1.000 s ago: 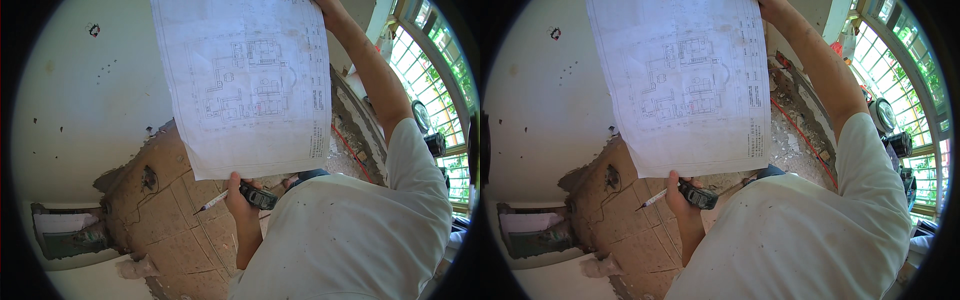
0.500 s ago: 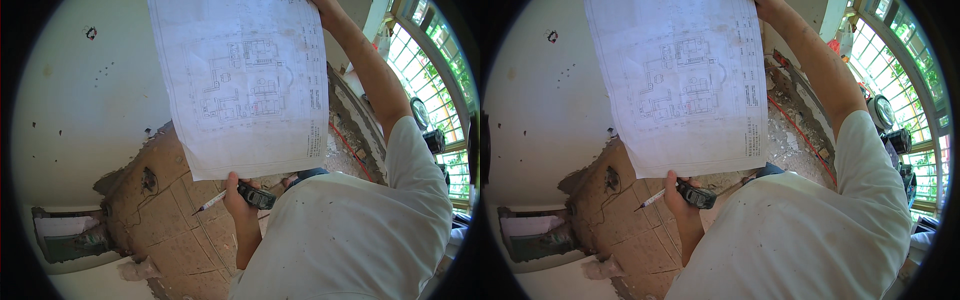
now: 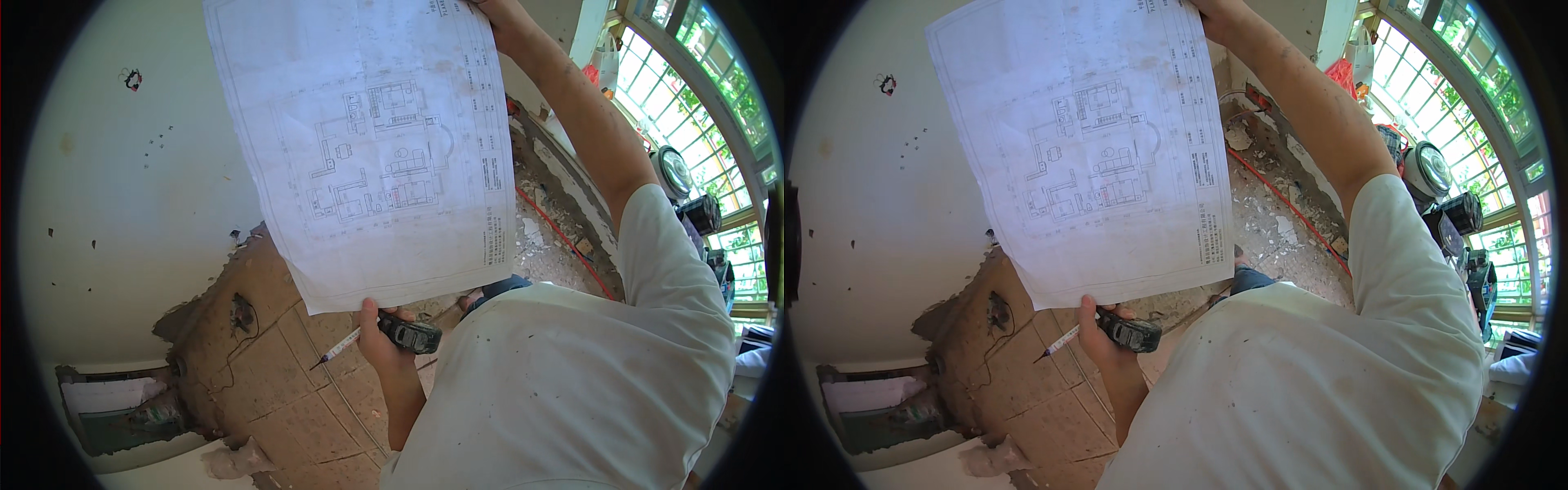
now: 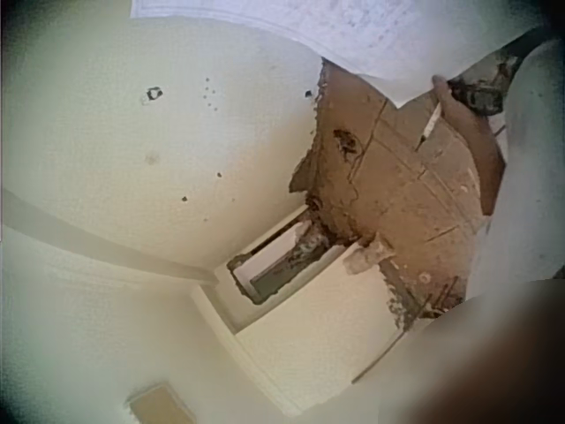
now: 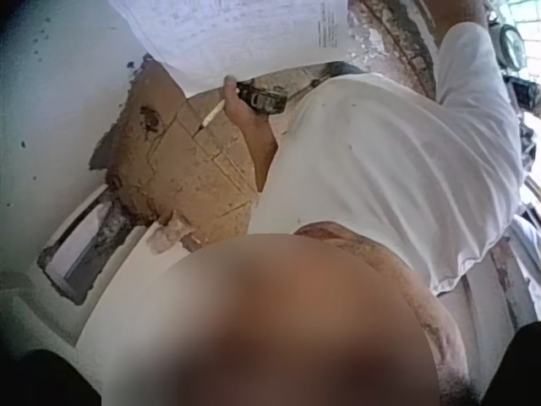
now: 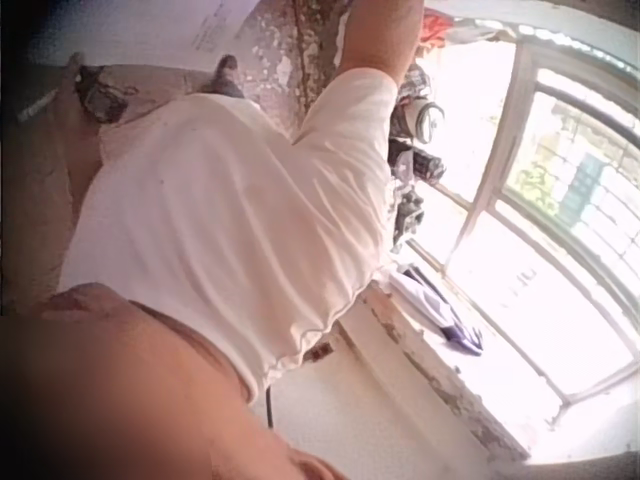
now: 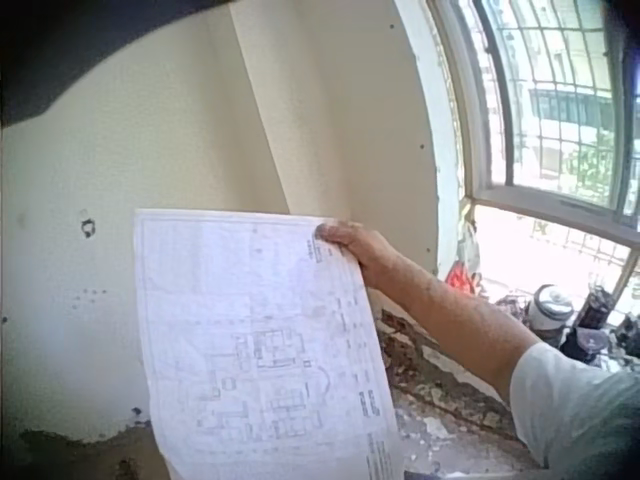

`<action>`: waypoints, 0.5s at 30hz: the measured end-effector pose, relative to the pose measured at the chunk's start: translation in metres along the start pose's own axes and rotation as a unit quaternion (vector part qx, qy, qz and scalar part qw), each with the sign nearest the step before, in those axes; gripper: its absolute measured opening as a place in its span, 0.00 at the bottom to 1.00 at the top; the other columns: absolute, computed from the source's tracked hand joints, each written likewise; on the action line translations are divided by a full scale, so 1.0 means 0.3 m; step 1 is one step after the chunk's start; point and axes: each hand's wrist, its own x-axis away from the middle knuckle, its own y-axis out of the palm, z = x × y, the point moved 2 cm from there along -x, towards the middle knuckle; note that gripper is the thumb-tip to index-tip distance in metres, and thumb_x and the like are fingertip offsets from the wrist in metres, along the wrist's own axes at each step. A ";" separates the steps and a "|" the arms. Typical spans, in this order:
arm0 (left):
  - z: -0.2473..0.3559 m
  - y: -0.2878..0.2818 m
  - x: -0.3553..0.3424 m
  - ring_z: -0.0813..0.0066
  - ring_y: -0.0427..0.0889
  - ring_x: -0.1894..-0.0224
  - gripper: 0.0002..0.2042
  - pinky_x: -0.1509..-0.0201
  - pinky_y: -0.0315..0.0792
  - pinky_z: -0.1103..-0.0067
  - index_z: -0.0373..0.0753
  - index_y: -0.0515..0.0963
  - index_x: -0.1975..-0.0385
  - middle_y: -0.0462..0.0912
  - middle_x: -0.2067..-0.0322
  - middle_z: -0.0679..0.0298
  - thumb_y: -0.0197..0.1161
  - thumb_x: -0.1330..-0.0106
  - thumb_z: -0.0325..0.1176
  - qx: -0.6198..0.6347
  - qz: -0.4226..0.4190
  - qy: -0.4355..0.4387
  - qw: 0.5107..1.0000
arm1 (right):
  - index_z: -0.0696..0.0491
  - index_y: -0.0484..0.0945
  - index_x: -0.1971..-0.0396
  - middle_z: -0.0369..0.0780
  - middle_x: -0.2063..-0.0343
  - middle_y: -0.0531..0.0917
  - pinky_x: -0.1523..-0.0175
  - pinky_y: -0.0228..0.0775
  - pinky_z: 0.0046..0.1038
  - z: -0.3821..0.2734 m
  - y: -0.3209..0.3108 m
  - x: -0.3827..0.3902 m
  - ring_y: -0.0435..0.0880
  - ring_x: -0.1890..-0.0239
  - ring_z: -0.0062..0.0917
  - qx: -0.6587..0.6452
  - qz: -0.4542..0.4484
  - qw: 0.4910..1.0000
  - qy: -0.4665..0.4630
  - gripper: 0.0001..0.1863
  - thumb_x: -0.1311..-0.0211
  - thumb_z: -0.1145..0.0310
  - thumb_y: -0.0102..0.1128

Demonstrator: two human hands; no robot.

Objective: Reviewing architectural blueprints and preparing tools for measurement in a room under renovation.

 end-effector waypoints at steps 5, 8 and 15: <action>-0.005 -0.003 -0.002 0.68 0.76 0.82 0.09 0.78 0.75 0.73 0.38 0.71 0.69 0.74 0.78 0.62 0.54 0.31 0.37 0.002 0.003 0.004 1.000 | 0.67 0.74 0.57 0.46 0.68 0.84 0.60 0.81 0.33 -0.021 0.027 0.013 0.86 0.69 0.30 0.016 0.024 1.000 0.009 0.18 0.33 0.64 0.52; -0.005 0.000 0.001 0.69 0.76 0.82 0.09 0.77 0.75 0.74 0.38 0.71 0.68 0.74 0.78 0.63 0.55 0.32 0.37 -0.001 0.010 0.005 1.000 | 0.67 0.74 0.58 0.46 0.69 0.84 0.60 0.81 0.33 -0.023 0.024 0.008 0.86 0.70 0.30 0.018 0.047 0.998 0.022 0.18 0.33 0.64 0.52; -0.006 -0.008 0.002 0.69 0.76 0.82 0.09 0.77 0.75 0.74 0.39 0.71 0.68 0.74 0.78 0.63 0.55 0.32 0.37 0.003 0.010 -0.005 1.000 | 0.66 0.75 0.59 0.45 0.70 0.84 0.61 0.81 0.33 -0.013 0.011 -0.008 0.86 0.71 0.29 -0.092 -0.125 0.988 0.010 0.17 0.34 0.65 0.53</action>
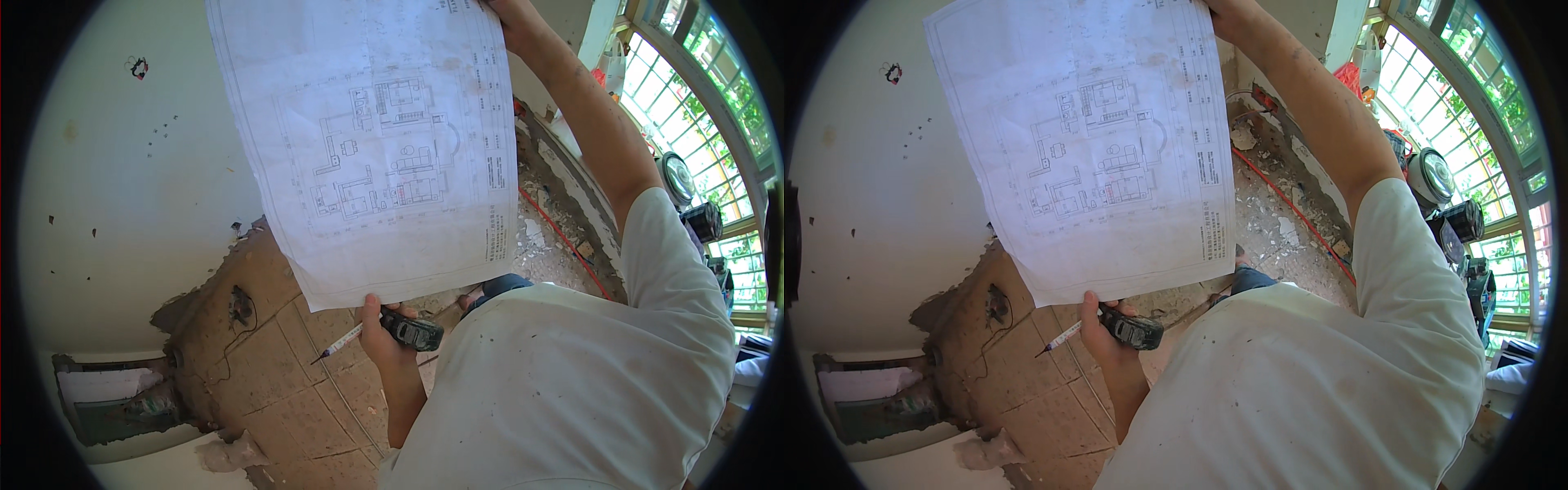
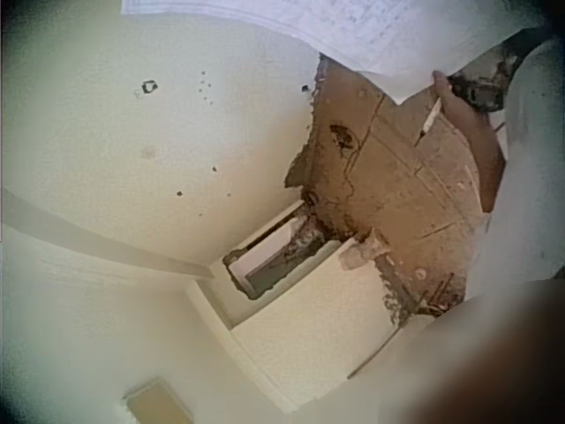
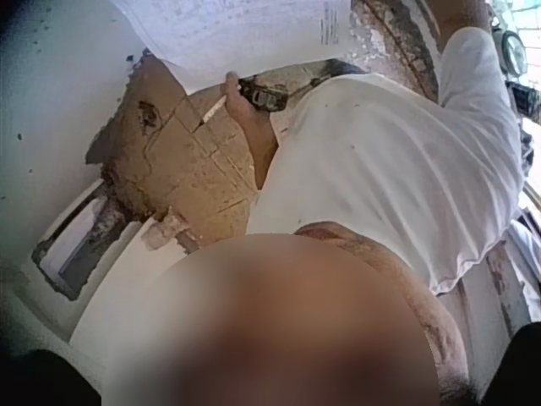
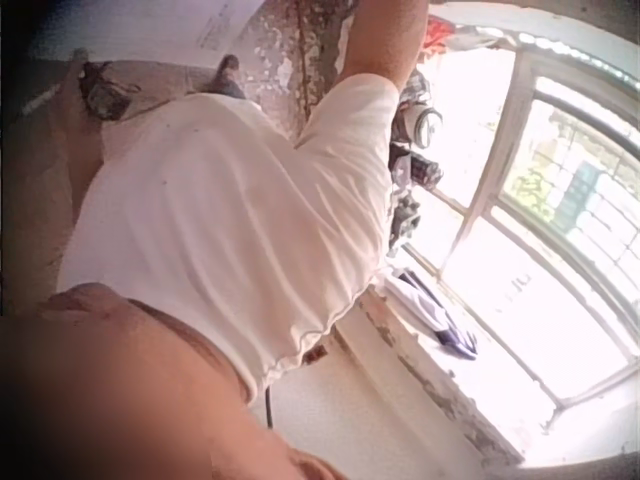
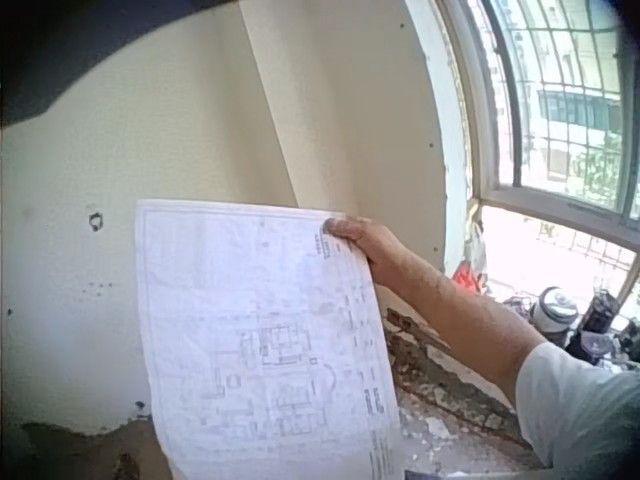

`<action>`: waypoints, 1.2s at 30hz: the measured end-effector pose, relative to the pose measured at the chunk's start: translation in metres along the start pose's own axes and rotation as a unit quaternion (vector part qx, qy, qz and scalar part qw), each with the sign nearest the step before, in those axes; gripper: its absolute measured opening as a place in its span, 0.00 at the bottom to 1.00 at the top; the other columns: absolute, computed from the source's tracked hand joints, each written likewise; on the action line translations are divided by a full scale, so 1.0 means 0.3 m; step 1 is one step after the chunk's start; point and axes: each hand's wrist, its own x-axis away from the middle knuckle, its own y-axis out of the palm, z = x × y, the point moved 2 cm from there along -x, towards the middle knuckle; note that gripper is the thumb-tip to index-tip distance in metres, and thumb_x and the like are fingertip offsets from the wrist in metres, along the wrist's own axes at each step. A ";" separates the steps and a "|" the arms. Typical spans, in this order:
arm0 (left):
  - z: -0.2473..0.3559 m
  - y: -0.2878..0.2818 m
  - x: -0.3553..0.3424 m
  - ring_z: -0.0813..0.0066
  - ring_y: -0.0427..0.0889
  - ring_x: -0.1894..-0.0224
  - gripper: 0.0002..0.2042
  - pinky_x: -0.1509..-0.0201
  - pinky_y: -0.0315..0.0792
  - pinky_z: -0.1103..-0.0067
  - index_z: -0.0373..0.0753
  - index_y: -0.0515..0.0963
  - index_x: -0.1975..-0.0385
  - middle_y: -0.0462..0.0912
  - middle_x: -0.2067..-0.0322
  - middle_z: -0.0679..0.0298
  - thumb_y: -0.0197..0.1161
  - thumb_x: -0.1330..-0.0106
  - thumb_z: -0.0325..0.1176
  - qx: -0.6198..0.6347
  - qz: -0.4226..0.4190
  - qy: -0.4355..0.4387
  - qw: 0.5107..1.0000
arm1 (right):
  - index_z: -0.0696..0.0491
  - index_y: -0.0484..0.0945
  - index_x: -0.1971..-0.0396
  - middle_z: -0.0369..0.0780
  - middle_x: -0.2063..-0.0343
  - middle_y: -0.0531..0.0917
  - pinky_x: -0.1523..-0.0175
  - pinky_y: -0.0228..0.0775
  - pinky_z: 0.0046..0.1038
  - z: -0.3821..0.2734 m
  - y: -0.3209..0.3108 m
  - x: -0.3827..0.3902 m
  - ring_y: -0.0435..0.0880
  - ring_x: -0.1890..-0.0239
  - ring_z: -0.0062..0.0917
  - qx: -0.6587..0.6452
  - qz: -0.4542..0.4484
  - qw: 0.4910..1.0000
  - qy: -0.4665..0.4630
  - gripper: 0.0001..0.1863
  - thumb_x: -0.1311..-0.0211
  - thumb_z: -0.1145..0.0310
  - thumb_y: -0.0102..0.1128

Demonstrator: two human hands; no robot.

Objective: Reviewing architectural blueprints and preparing tools for measurement in a room under renovation.

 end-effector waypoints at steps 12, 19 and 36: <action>0.002 -0.004 -0.001 0.67 0.76 0.82 0.08 0.78 0.74 0.72 0.39 0.70 0.69 0.75 0.78 0.62 0.55 0.32 0.36 0.010 0.007 -0.009 1.000 | 0.67 0.75 0.60 0.47 0.70 0.84 0.60 0.82 0.33 -0.002 0.035 0.007 0.86 0.71 0.30 0.064 0.178 0.982 0.020 0.17 0.33 0.65 0.52; 0.012 0.014 0.006 0.68 0.76 0.82 0.08 0.78 0.74 0.72 0.39 0.70 0.71 0.74 0.79 0.62 0.55 0.32 0.35 -0.004 0.009 -0.003 1.000 | 0.67 0.75 0.59 0.47 0.70 0.84 0.60 0.82 0.32 -0.023 0.041 0.025 0.86 0.70 0.30 0.091 0.153 0.984 -0.007 0.16 0.34 0.66 0.52; 0.007 0.011 0.004 0.69 0.75 0.82 0.09 0.77 0.74 0.74 0.39 0.70 0.68 0.74 0.78 0.63 0.54 0.31 0.37 -0.006 0.003 0.001 1.000 | 0.66 0.73 0.57 0.45 0.69 0.84 0.59 0.81 0.32 -0.012 0.031 0.025 0.86 0.70 0.29 0.123 0.197 0.973 0.010 0.16 0.33 0.66 0.51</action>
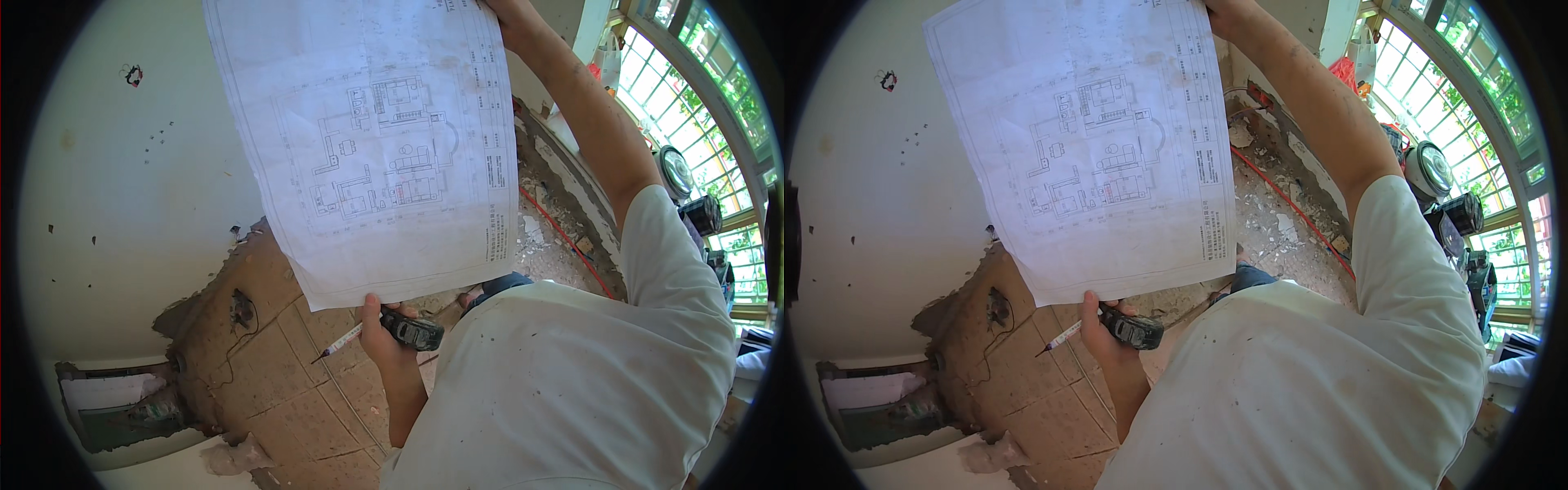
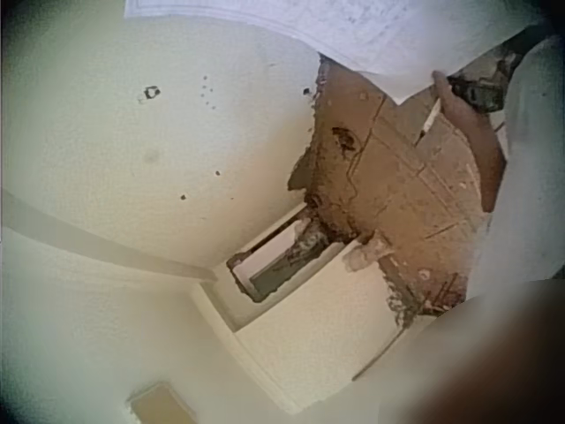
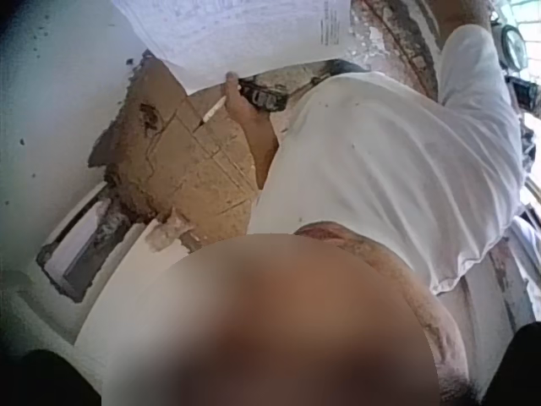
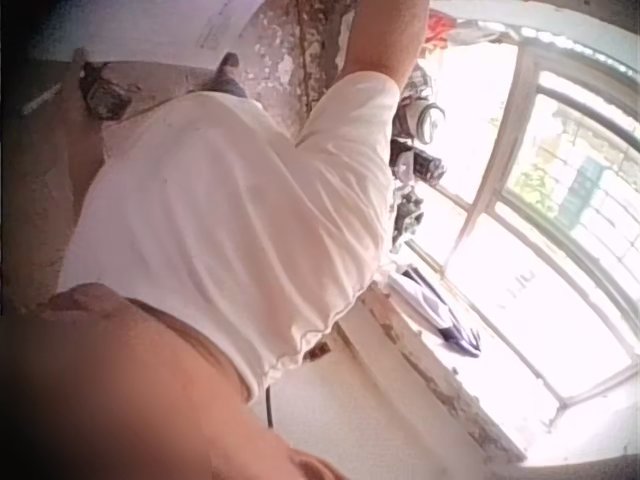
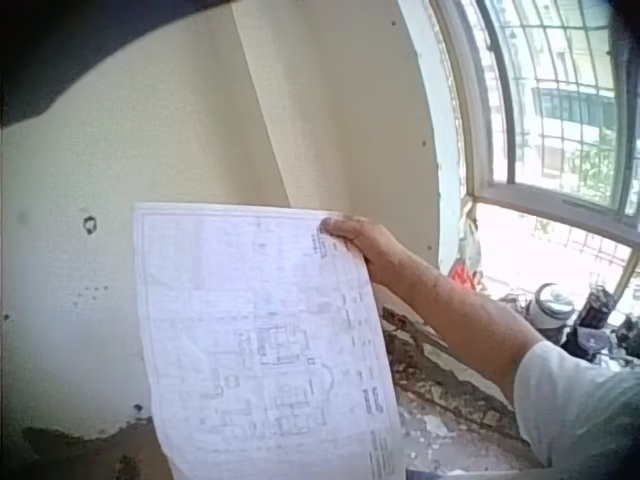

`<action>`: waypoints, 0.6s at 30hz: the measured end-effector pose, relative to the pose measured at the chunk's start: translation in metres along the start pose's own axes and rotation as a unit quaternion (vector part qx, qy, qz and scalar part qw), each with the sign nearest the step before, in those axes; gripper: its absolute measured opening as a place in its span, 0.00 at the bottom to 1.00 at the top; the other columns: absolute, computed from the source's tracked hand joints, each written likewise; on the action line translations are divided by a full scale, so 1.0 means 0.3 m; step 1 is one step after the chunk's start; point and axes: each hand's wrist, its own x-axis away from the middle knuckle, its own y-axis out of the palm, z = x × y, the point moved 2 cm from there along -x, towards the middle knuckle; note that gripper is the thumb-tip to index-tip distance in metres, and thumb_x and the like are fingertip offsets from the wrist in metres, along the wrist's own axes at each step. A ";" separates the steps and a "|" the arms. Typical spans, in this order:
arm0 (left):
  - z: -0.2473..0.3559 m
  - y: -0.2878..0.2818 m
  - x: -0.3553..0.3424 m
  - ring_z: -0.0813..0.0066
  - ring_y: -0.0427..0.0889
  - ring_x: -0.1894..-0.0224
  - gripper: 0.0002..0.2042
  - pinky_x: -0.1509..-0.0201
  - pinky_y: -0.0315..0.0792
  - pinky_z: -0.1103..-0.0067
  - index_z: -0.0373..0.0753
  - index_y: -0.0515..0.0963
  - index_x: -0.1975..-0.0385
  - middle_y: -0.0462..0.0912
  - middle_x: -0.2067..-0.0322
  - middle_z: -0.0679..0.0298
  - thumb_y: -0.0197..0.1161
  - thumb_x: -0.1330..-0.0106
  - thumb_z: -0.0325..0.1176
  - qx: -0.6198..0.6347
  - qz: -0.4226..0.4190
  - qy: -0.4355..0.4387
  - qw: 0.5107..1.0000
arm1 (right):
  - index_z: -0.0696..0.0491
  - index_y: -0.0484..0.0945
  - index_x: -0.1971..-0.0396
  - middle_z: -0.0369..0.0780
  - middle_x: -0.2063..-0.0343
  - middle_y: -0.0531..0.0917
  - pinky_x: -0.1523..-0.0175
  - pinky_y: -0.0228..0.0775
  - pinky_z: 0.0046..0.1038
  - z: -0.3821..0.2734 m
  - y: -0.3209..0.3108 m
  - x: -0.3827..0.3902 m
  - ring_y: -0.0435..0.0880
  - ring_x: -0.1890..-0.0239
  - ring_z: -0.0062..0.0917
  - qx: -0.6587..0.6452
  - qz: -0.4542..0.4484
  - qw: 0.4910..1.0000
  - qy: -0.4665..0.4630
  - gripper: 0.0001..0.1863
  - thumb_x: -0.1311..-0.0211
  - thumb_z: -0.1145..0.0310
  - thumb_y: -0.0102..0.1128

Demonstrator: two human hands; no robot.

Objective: Reviewing architectural blueprints and preparing tools for measurement in a room under renovation.

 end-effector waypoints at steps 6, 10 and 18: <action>-0.007 -0.009 -0.005 0.69 0.75 0.82 0.09 0.78 0.74 0.75 0.39 0.70 0.68 0.74 0.78 0.63 0.54 0.32 0.38 -0.001 -0.002 -0.001 1.000 | 0.67 0.73 0.57 0.46 0.69 0.84 0.60 0.81 0.34 0.008 0.014 -0.008 0.86 0.70 0.30 -0.034 -0.042 0.999 -0.005 0.16 0.32 0.66 0.50; -0.006 -0.010 -0.006 0.70 0.75 0.81 0.09 0.78 0.75 0.75 0.39 0.70 0.68 0.74 0.78 0.63 0.55 0.32 0.37 0.005 -0.011 -0.007 1.000 | 0.66 0.73 0.57 0.46 0.68 0.84 0.60 0.81 0.34 0.025 0.000 -0.013 0.86 0.70 0.31 -0.033 0.001 0.999 0.017 0.16 0.32 0.66 0.51; -0.011 -0.021 -0.009 0.70 0.76 0.81 0.09 0.77 0.75 0.75 0.39 0.71 0.67 0.74 0.77 0.63 0.55 0.32 0.38 0.004 -0.020 0.000 1.000 | 0.65 0.74 0.59 0.44 0.71 0.84 0.63 0.81 0.32 0.037 -0.018 -0.043 0.86 0.72 0.28 -0.020 -0.007 1.000 0.003 0.15 0.34 0.65 0.53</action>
